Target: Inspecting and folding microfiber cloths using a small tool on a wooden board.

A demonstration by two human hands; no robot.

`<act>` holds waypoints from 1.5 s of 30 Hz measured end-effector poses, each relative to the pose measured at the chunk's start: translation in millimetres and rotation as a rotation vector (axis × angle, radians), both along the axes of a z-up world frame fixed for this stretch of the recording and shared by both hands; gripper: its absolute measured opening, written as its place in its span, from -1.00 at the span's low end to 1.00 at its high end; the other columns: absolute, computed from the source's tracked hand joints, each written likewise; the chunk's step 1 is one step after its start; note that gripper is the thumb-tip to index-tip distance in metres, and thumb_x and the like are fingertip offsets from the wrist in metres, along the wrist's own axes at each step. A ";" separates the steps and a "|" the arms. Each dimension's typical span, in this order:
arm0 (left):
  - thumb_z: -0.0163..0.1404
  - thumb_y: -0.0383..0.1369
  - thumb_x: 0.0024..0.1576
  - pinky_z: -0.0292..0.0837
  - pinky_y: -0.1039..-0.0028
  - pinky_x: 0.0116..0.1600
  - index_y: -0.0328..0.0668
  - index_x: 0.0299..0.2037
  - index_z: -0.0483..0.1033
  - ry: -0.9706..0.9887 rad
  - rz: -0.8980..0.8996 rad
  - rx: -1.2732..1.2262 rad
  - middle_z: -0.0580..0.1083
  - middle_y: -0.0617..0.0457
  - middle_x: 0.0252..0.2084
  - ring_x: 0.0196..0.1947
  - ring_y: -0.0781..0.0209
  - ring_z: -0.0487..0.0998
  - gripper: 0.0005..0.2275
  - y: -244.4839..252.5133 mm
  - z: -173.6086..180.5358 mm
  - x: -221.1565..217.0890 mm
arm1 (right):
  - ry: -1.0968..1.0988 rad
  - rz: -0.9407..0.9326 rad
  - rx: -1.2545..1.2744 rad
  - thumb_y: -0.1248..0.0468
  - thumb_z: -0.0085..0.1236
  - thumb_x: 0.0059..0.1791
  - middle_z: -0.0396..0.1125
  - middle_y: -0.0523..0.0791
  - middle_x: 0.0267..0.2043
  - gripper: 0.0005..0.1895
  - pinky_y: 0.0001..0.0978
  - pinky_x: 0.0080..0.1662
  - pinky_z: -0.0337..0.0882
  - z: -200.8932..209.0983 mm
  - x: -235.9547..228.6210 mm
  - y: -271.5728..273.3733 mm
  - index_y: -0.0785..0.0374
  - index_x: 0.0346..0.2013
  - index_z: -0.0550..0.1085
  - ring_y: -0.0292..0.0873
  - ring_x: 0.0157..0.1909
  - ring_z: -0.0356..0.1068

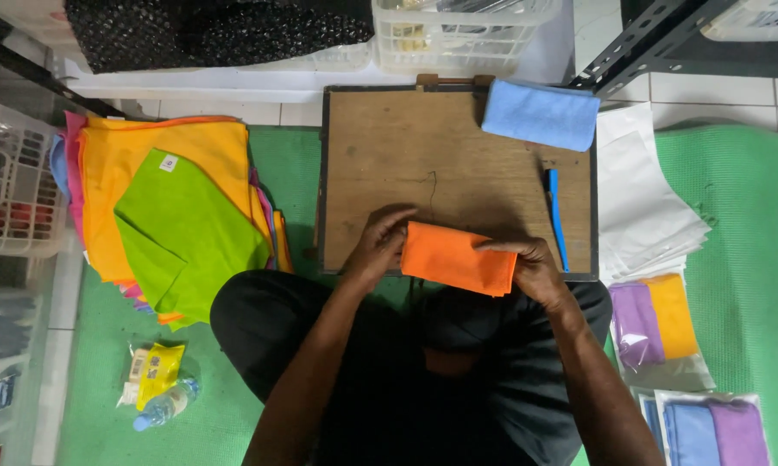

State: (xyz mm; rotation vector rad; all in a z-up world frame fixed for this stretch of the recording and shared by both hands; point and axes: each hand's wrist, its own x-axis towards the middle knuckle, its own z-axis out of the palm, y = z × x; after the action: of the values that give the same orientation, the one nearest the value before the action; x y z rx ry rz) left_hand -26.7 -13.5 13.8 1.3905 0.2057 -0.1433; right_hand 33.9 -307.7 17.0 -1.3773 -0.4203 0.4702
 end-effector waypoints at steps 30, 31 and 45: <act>-0.09 -0.36 0.32 0.66 0.32 -0.35 -0.15 0.07 0.51 -0.691 -0.042 0.857 0.58 -0.07 -0.41 -0.40 0.02 0.67 -0.80 -70.7 84.2 -1.1 | -0.627 -0.403 -0.729 -0.22 0.14 -0.03 0.35 -0.12 -0.70 -0.57 -0.24 -0.45 0.42 89.1 -17.6 8.8 0.03 -0.37 0.59 0.02 -0.60 0.43; -0.09 -0.36 0.32 0.66 0.32 -0.35 -0.15 0.07 0.51 -0.694 -0.047 0.854 0.58 -0.07 -0.41 -0.40 0.02 0.67 -0.80 -73.5 87.9 6.8 | -0.626 -0.408 -0.733 -0.22 0.14 -0.03 0.35 -0.12 -0.70 -0.57 -0.24 -0.45 0.42 83.6 -12.2 2.2 0.03 -0.37 0.59 0.02 -0.60 0.43; 0.14 -0.41 0.19 0.49 0.28 -0.20 -0.24 -0.12 0.58 -0.606 0.213 0.341 0.50 -0.08 -0.43 -0.37 0.23 0.44 -0.87 -78.7 91.2 88.3 | -0.511 -0.896 -1.159 0.13 0.14 0.07 0.33 -0.04 -0.32 -0.81 -0.06 -0.25 0.47 -16.7 -20.2 -74.6 0.16 -0.14 0.55 0.15 -0.28 0.46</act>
State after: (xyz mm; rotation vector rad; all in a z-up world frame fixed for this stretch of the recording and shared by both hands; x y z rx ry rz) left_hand 61.6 -92.3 105.0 1.6741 -0.1361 0.5082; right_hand 13.7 -382.3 0.3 -2.6139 0.1655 -0.5105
